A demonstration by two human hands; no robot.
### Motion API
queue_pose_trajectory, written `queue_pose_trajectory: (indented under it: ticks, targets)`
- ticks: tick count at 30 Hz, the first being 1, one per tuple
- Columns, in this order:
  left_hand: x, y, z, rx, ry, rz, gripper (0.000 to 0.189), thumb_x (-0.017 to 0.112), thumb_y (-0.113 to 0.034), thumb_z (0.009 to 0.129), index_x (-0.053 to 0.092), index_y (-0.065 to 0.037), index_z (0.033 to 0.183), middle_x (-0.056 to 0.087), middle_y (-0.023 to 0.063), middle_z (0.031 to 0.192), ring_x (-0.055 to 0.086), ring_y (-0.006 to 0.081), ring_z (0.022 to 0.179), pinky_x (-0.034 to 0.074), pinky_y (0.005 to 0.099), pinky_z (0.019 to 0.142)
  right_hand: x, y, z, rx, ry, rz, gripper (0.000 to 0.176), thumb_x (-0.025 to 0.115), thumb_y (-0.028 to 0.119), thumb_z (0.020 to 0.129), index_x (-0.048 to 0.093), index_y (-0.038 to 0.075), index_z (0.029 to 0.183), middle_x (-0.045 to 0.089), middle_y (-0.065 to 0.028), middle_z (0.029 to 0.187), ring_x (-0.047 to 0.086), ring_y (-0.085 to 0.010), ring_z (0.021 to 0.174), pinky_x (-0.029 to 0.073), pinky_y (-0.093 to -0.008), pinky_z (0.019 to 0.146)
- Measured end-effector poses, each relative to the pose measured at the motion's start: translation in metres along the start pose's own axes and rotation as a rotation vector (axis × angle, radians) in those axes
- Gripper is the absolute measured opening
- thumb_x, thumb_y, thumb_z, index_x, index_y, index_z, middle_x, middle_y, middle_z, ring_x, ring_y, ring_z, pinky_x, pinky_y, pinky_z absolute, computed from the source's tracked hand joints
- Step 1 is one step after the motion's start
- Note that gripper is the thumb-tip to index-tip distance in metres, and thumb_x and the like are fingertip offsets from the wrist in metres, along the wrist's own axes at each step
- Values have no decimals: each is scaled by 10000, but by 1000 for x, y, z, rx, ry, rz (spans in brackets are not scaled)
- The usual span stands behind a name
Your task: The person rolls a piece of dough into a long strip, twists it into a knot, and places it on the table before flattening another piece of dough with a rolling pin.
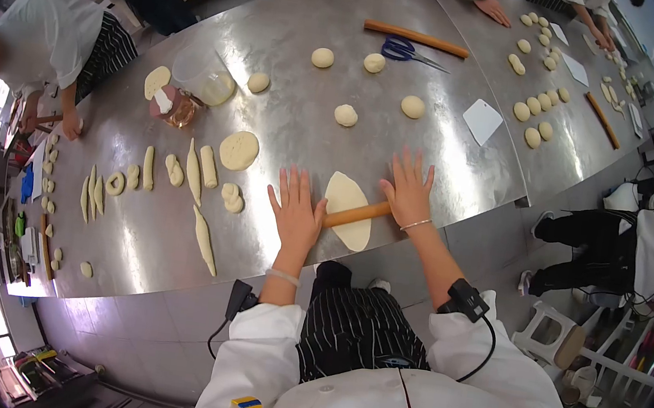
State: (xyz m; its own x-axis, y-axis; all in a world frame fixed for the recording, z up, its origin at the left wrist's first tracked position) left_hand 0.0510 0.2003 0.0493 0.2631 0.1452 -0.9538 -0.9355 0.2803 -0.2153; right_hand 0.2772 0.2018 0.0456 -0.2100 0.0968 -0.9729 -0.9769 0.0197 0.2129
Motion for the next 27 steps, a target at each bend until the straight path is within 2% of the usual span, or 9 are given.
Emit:
queue_pose_trajectory:
  ticks: [2, 4, 7, 8, 11, 14, 19, 27]
  targets:
    - [-1, 5, 3, -26, -54, 32, 721, 595, -430, 864, 388, -38, 1432, 333, 159, 1517, 199, 333, 1452, 100, 550, 1162, 6, -1, 6, -24, -17, -25, 641, 539, 434, 918, 401, 82, 1435, 231, -100, 1574, 177, -336, 1453, 172, -616, 1115]
    - [5, -4, -2, 73, 44, -67, 688, 586, -452, 866, 426, -64, 1412, 355, 145, 1506, 254, 322, 1431, 145, 531, 1159, 8, -1, 2, -66, -53, -9, 610, 527, 441, 924, 427, 100, 1421, 270, -82, 1560, 213, -329, 1441, 198, -599, 1117]
    - [5, -14, -25, 129, 102, -55, 671, 583, -477, 861, 459, -84, 1391, 385, 135, 1488, 310, 317, 1402, 206, 528, 1141, 11, -2, -26, -96, -45, -96, 590, 527, 455, 921, 452, 132, 1409, 302, -71, 1546, 247, -328, 1425, 204, -580, 1122]
    - [5, -17, -33, 124, 102, -61, 678, 603, -494, 843, 484, -77, 1364, 416, 144, 1463, 344, 337, 1375, 253, 532, 1114, 8, -5, -32, -97, -51, -98, 590, 527, 455, 921, 452, 132, 1409, 302, -71, 1546, 247, -328, 1425, 204, -580, 1122]
    - [0, -25, -60, 97, 118, -75, 701, 622, -512, 821, 492, -67, 1346, 451, 151, 1429, 352, 361, 1362, 269, 534, 1101, 4, -3, -65, -121, -25, -104, 572, 539, 471, 909, 479, 172, 1393, 306, -57, 1544, 267, -324, 1414, 213, -593, 1110]
    - [-9, -35, -86, 108, 29, -50, 730, 635, -526, 806, 485, -61, 1349, 451, 152, 1422, 347, 377, 1355, 259, 539, 1101, 3, -7, -92, -79, 10, -11, 612, 577, 471, 885, 444, 204, 1420, 282, -52, 1554, 258, -326, 1416, 207, -617, 1101]
    - [-3, -41, -118, 75, 49, -59, 785, 614, -534, 820, 403, -82, 1426, 392, 123, 1469, 274, 359, 1398, 181, 548, 1133, 0, -9, -117, -122, -6, 42, 740, 639, 459, 842, 340, 232, 1480, 223, -52, 1574, 189, -334, 1441, 169, -627, 1117]
    - [13, -46, -156, 15, 56, -13, 778, 607, -508, 842, 349, -142, 1479, 265, 114, 1555, 182, 356, 1446, 116, 549, 1164, 11, -15, -145, -158, 0, 45, 765, 659, 443, 830, 339, 207, 1484, 201, -100, 1580, 148, -376, 1451, 136, -612, 1134]
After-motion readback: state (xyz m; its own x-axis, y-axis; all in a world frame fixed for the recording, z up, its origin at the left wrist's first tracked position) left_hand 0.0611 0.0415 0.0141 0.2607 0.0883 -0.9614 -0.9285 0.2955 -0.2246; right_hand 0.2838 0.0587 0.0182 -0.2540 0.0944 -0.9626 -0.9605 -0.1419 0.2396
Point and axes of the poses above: each hand's wrist, its own z-axis towards the middle knuckle, its own x-axis out of the palm, y = z × x, the point moved 7 cm from there along z, towards the middle knuckle
